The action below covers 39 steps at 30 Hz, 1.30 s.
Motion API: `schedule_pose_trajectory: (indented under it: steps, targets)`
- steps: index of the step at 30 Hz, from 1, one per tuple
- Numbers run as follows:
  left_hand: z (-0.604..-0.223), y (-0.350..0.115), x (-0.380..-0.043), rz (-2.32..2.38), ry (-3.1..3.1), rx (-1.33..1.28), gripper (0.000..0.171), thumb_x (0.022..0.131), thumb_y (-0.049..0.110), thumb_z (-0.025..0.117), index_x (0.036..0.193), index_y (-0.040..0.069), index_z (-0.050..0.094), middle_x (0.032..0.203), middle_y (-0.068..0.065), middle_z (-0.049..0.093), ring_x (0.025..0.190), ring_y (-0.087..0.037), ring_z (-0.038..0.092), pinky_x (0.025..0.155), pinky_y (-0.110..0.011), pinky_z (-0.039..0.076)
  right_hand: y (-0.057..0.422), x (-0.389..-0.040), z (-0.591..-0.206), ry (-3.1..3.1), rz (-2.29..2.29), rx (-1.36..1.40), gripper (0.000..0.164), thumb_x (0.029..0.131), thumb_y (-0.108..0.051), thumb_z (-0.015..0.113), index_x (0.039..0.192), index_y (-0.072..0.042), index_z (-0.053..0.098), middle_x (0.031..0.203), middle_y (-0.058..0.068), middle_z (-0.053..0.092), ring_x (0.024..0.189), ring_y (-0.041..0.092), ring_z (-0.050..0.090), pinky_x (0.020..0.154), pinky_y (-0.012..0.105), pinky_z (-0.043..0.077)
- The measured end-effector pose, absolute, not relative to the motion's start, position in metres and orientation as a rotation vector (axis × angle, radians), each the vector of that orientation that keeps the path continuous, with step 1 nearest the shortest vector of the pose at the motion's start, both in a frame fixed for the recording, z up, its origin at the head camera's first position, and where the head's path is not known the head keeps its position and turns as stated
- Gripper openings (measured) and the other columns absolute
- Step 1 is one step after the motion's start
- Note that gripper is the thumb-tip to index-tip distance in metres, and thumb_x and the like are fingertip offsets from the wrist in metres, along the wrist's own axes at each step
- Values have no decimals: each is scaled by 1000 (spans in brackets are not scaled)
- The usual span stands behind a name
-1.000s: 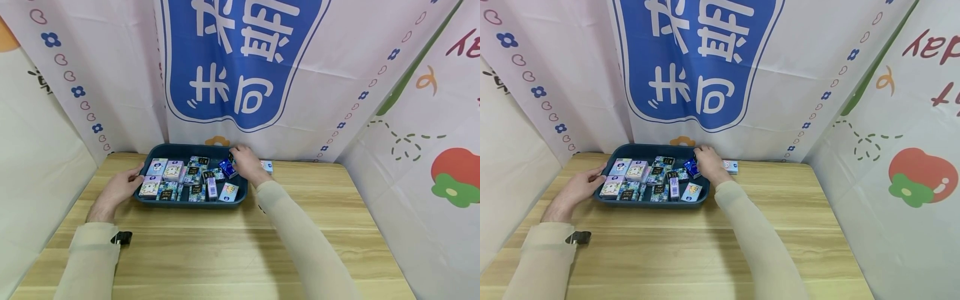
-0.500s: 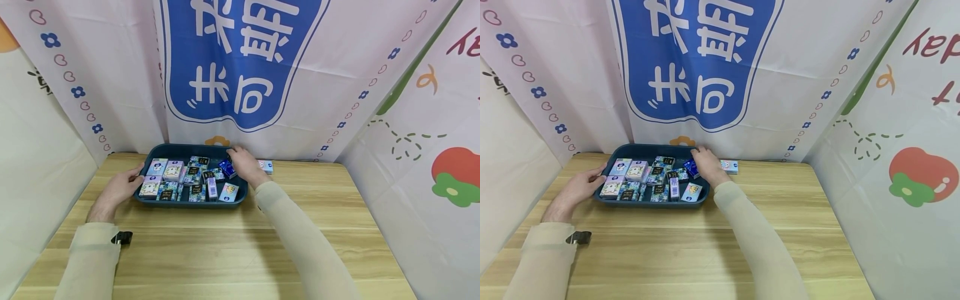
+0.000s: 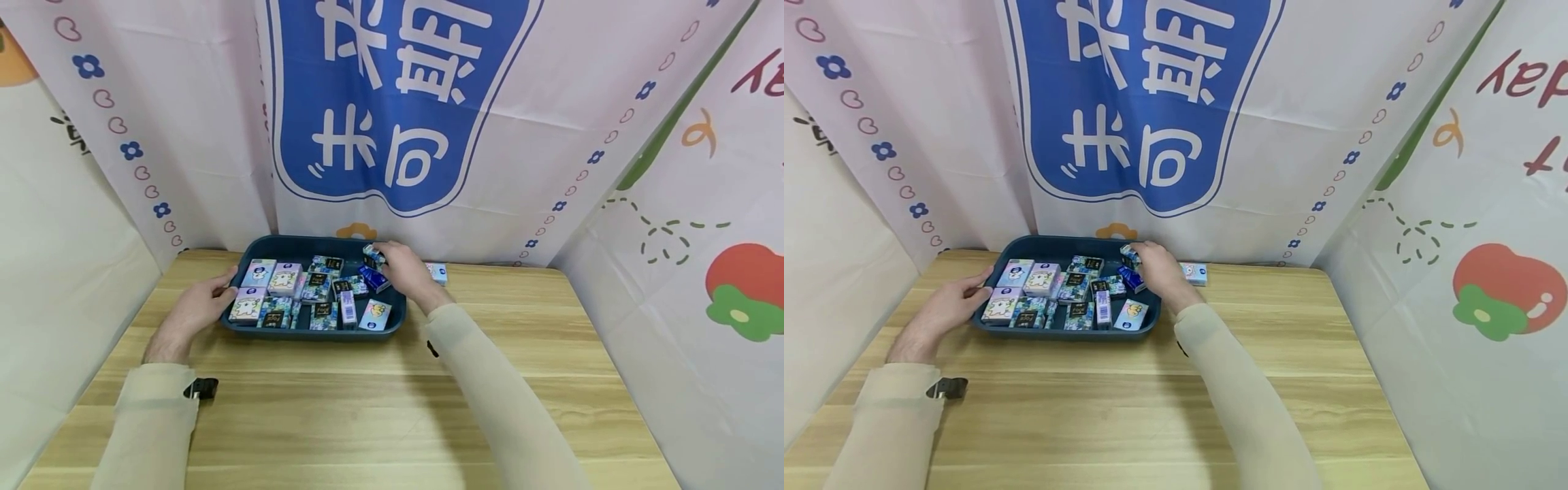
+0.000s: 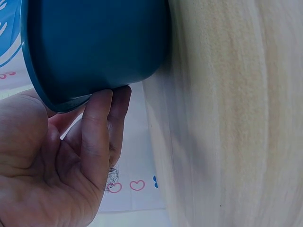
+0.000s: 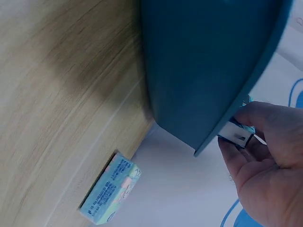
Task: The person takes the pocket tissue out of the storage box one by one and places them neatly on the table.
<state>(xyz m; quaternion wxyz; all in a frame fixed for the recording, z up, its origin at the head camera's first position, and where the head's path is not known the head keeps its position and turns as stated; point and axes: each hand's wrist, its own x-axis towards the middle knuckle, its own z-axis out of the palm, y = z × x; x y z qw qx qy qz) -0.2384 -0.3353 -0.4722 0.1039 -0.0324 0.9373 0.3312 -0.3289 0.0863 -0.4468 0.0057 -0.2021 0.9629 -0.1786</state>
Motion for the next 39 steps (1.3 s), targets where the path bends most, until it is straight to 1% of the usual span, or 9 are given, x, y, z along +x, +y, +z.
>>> schedule_pose_trajectory:
  steps: [6,7,8,13,14,15,21,32,39]
  targets:
    - [-473,-334,-238,971,2771,-96,67,128,37,42,186,11,19,183,-45,26,169,-74,24,134,-86,26,102,-331,-446,2962,-696,-622,57,117,-5,68,173,-9,58,177,13,62,166,31,57,140,46,46]
    - [-473,-334,-238,968,2775,-95,67,128,37,42,186,11,20,183,-46,26,169,-74,24,134,-86,26,105,-333,-447,2944,-718,-613,57,118,-5,67,174,-11,57,178,12,61,167,31,56,140,47,46]
    - [-473,-334,-238,969,2777,-96,67,128,36,42,185,10,20,182,-46,26,168,-74,24,134,-86,27,112,-348,-461,2932,-760,-636,57,119,-11,67,175,-13,56,178,10,61,168,28,56,140,44,46]
    - [-474,-335,-238,965,2787,-83,67,129,37,42,185,9,20,182,-46,27,168,-74,26,133,-86,27,124,-350,-463,2917,-837,-621,58,119,-11,67,176,-18,56,180,7,59,168,27,56,140,46,46]
    - [-474,-335,-238,965,2787,-82,67,129,37,42,185,9,20,182,-46,27,168,-74,25,133,-86,27,126,-348,-462,2932,-850,-629,58,119,-10,68,175,-17,57,179,8,60,167,28,57,140,47,46]
    - [-475,-336,-239,963,2787,-80,67,129,37,42,185,9,20,182,-46,26,168,-74,25,134,-86,27,124,-333,-447,2952,-833,-611,58,116,-3,69,173,-14,58,178,12,61,167,33,57,139,51,47]
    - [-475,-336,-239,964,2782,-90,67,128,36,42,186,10,20,183,-45,26,169,-73,24,134,-86,26,138,-322,-440,3049,-869,-627,56,113,5,69,167,-3,62,171,22,65,160,40,62,136,54,49]
    - [-476,-334,-240,976,2787,-85,66,128,35,42,186,10,20,183,-45,28,170,-72,26,135,-85,27,176,-320,-439,3101,-914,-624,53,111,7,68,163,1,64,164,27,69,153,46,67,132,59,53]
    - [-474,-335,-240,981,2776,-88,67,128,36,42,186,11,19,184,-44,26,170,-72,24,135,-85,26,202,-322,-445,3105,-903,-542,54,111,8,67,165,0,62,166,27,67,155,48,64,131,62,53]
